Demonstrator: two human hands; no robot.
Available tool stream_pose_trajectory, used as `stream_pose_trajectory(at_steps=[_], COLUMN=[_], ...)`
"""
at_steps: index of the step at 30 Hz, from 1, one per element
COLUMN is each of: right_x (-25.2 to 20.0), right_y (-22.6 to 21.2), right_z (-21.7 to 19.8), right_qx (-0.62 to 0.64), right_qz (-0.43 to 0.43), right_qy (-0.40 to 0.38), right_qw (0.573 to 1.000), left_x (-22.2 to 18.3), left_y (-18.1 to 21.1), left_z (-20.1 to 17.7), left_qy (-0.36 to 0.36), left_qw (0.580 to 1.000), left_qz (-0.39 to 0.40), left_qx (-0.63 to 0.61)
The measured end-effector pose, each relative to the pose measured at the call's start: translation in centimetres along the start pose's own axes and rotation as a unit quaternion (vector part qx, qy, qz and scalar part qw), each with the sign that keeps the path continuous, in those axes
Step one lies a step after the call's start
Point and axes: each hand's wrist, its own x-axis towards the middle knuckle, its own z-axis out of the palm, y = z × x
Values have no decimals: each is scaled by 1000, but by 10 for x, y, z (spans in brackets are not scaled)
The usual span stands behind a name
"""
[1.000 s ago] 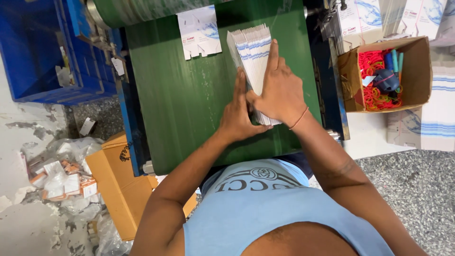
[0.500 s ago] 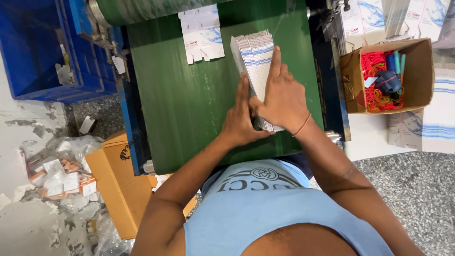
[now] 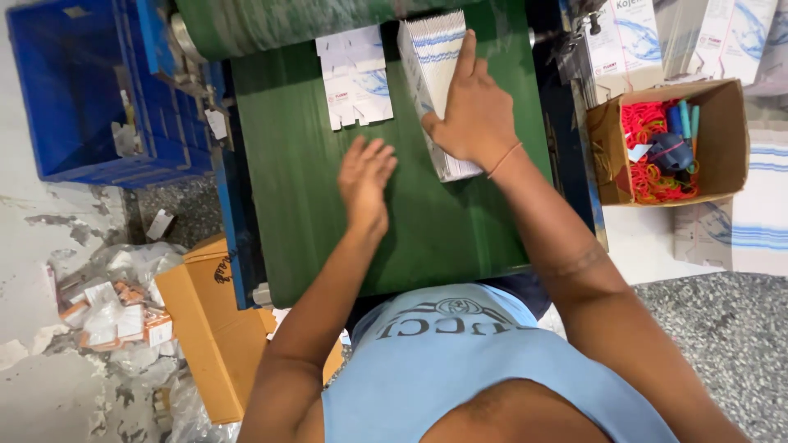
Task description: The worker is picking up flat-packed cardboard boxes from a conveyor belt, stacking them, and occasionally preparing them for further processing in a manufacturing setting.
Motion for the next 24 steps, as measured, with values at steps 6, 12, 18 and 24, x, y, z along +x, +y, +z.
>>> stream_pose_trajectory(at_steps=[6, 12, 18, 24], right_x=[-10, -13, -16, -23], right_y=[-7, -9, -7, -10], right_z=[-5, -9, -9, -10], right_qx=[22, 9, 9, 18], right_qz=[10, 25, 19, 25], right_qy=[14, -2, -1, -6], right_qw=[1000, 1000, 1000, 1000], left_x=[28, 153, 242, 212], left_y=[26, 33, 27, 55], left_z=[-11, 7, 23, 32], left_qy=[123, 167, 286, 202], left_qw=[979, 981, 953, 978], left_qz=[30, 27, 78, 50], left_qx=[-158, -92, 60, -9])
